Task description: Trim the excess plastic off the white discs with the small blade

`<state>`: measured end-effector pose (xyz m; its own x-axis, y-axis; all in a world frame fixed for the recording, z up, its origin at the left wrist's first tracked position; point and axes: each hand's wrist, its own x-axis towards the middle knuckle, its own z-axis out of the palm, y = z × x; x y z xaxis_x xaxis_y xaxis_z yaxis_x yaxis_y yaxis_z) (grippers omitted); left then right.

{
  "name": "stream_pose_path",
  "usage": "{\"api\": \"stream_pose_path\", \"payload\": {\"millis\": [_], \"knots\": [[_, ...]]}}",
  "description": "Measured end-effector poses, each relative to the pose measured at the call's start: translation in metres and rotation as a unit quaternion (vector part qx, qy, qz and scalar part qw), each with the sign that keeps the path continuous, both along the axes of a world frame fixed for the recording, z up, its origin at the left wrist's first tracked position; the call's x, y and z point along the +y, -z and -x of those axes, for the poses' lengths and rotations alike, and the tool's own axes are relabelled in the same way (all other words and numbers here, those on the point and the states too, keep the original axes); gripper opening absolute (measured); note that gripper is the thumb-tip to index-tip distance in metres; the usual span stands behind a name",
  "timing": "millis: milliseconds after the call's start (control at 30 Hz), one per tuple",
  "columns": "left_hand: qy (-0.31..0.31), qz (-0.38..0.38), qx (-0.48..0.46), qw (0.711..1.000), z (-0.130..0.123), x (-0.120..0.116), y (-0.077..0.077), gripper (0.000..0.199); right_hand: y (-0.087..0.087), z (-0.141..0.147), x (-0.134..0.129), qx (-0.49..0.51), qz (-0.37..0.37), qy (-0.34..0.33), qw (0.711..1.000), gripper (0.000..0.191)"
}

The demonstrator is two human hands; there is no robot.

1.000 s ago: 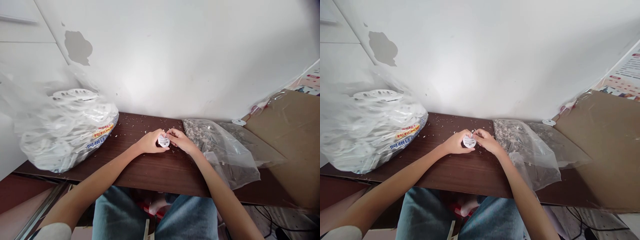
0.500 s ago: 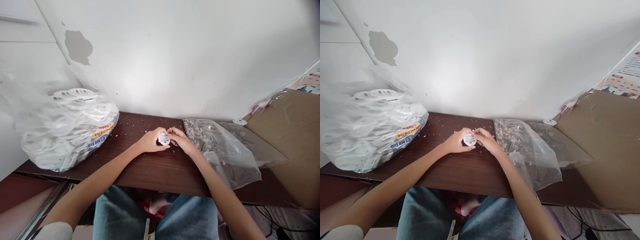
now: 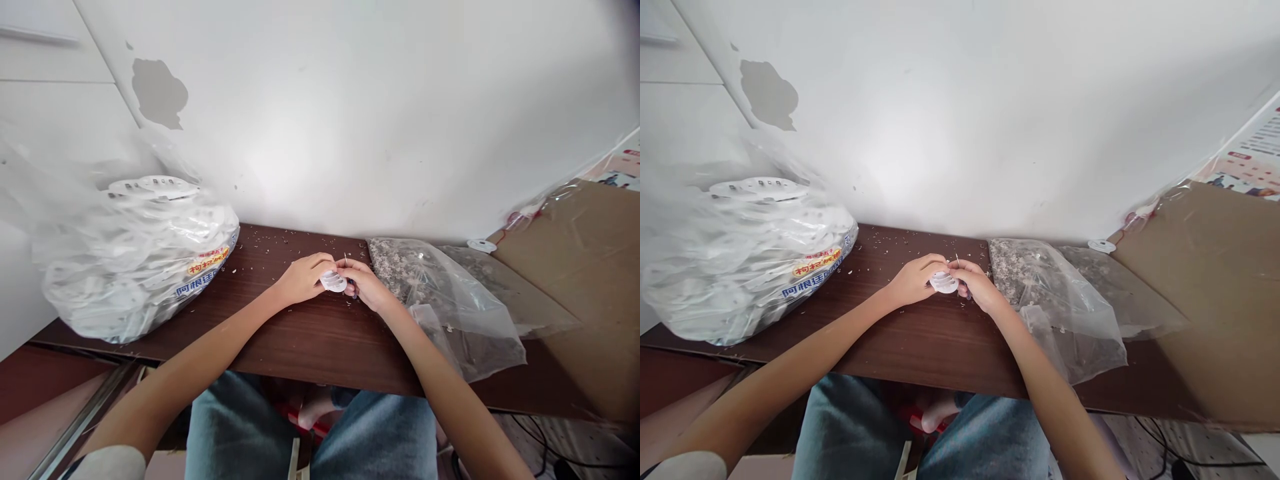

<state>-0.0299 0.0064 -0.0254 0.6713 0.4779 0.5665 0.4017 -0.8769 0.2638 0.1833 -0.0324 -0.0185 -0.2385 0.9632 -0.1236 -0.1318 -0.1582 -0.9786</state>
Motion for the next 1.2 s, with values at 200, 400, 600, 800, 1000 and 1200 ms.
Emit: {"api": "stream_pose_path", "payload": {"millis": [200,400,600,800,1000,1200], "knots": [[0.007,-0.024,-0.006,1.0,-0.001,0.002,0.005,0.018,-0.002,0.002,0.001,-0.015,0.009,0.027,0.999,0.032],[0.015,-0.025,-0.006,1.0,0.0,0.001,0.003,0.021,0.002,0.001,0.003,-0.029,0.001,0.033,0.999,0.032],[0.018,0.012,0.001,1.0,0.001,0.002,0.001,0.021,0.006,0.002,0.003,-0.04,-0.005,0.028,0.999,0.027],[0.046,-0.007,-0.03,0.998,0.001,0.007,0.007,0.019,0.006,0.004,0.003,-0.03,0.002,0.035,0.999,0.028],[0.058,-0.009,-0.061,0.996,0.001,0.008,0.009,0.018,0.007,0.003,0.004,-0.048,-0.009,0.036,0.998,0.027],[0.066,0.0,-0.005,0.998,0.0,0.009,0.006,0.017,0.011,0.004,0.005,-0.101,-0.027,0.039,0.994,0.022]]}}
